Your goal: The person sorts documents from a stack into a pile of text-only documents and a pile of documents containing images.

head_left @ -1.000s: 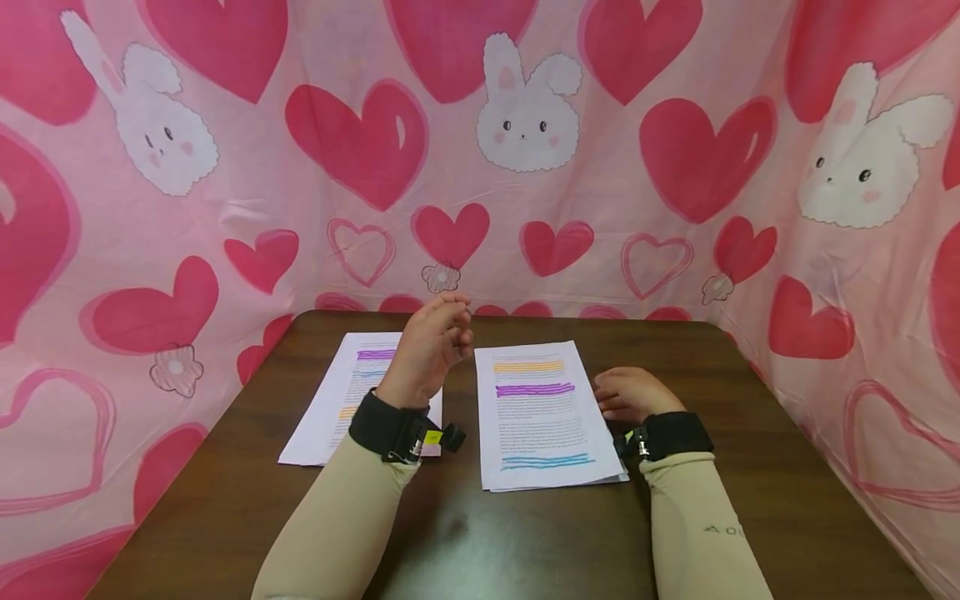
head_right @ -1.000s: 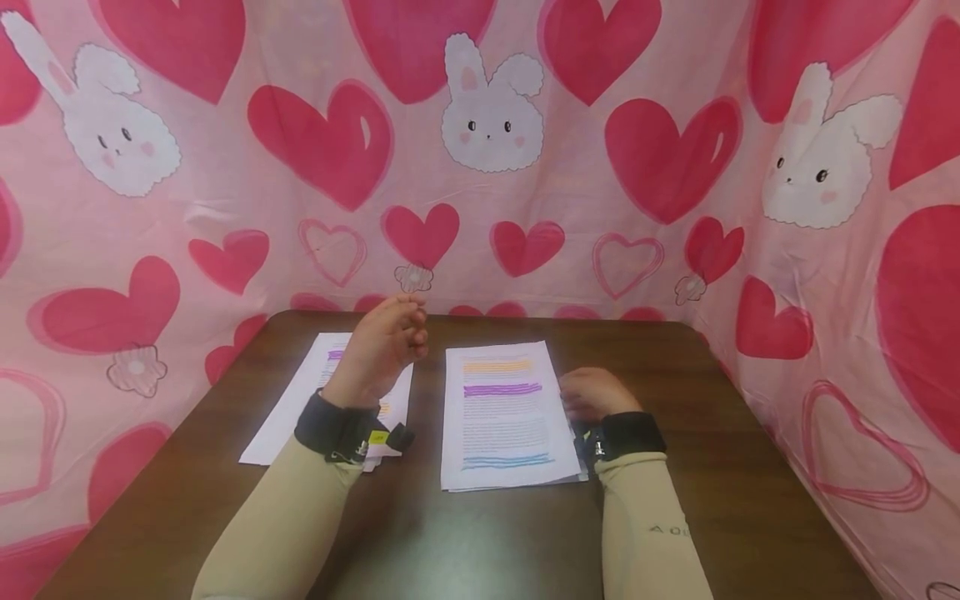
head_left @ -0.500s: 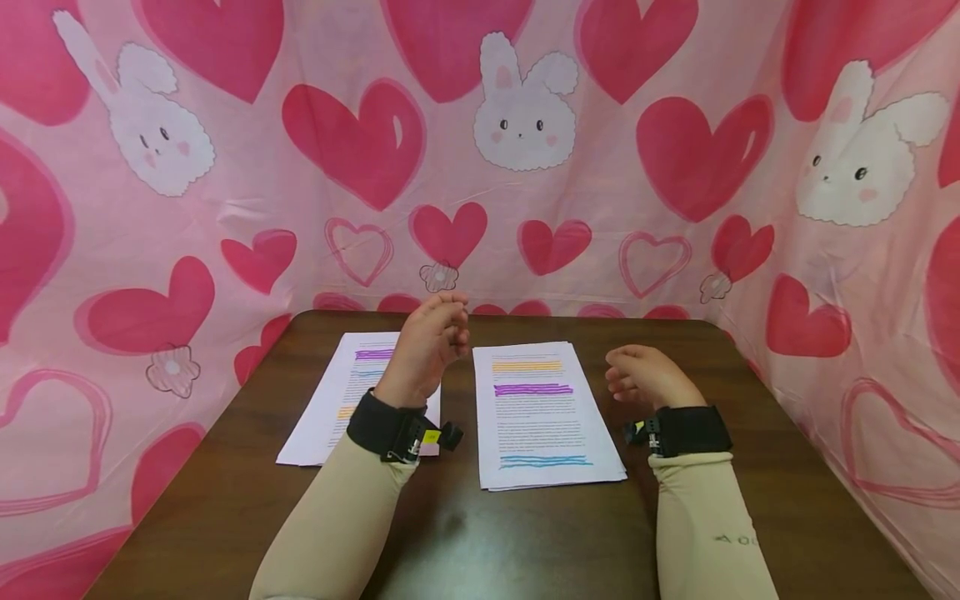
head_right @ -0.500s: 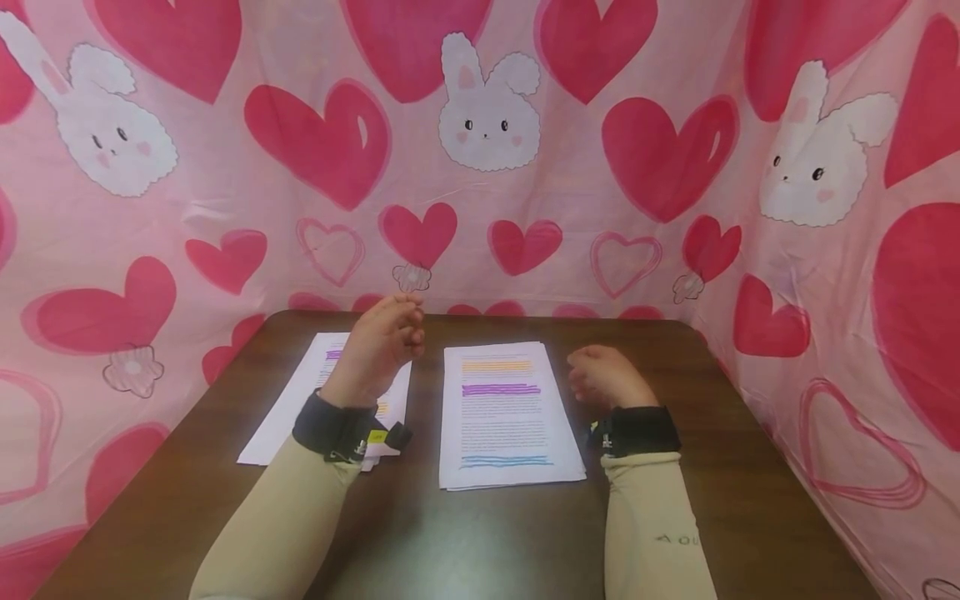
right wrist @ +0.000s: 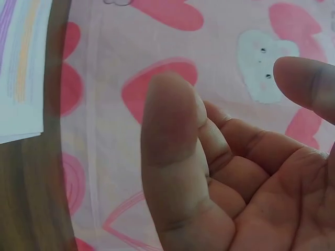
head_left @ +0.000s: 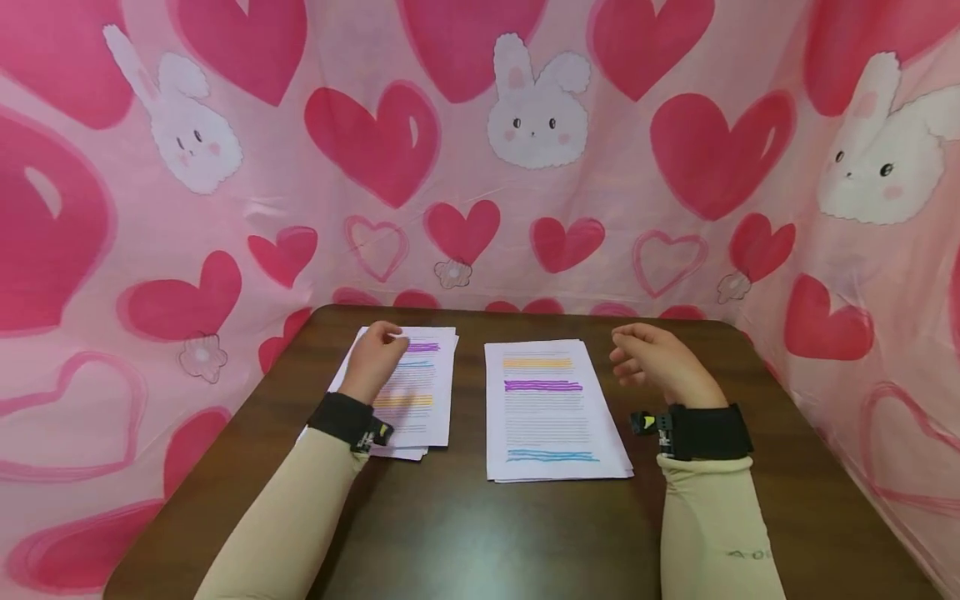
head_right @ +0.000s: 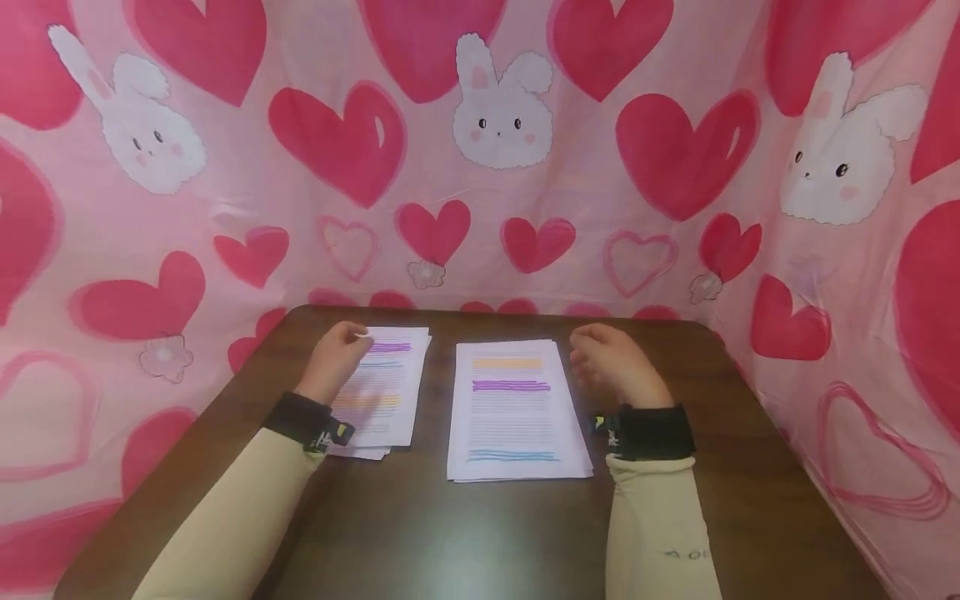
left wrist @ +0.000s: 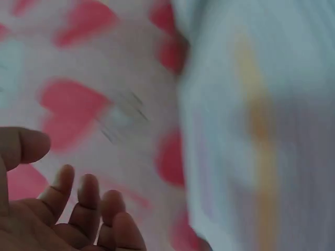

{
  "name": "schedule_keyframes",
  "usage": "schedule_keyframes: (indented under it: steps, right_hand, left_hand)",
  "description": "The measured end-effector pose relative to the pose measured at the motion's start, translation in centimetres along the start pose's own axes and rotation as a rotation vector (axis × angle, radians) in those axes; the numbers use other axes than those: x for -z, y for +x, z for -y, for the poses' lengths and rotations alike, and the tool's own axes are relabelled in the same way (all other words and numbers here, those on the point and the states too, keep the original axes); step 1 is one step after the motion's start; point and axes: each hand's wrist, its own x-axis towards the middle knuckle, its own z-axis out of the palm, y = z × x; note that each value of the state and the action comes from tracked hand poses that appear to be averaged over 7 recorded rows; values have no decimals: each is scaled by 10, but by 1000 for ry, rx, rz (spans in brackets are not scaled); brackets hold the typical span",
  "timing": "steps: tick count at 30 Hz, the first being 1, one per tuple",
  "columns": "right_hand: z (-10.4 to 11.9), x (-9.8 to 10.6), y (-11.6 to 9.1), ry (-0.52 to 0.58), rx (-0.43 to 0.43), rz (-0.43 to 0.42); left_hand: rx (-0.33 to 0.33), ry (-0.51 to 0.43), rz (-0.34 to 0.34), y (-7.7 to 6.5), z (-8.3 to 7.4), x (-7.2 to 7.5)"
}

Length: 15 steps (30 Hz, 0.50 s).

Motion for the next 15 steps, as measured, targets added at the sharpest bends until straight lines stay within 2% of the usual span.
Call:
schedule_keyframes:
  steps: [2,5,8,10,15]
  right_hand:
    - [6,2,-3,-13,13,-3]
    - [12,4,-8,-26,22,-7]
    - [14,3,-14,-23,45,-14]
    - [13,2,-17,-14,60,-15]
    - [13,2,-20,-5,79,-19]
  left_hand:
    - [72,161,-4,11,32,19]
    - [168,309,60,13,61,42]
    - [209,442,139,12,70,57]
    - [215,518,177,12,72,61]
    - [254,578,224,12,79,64]
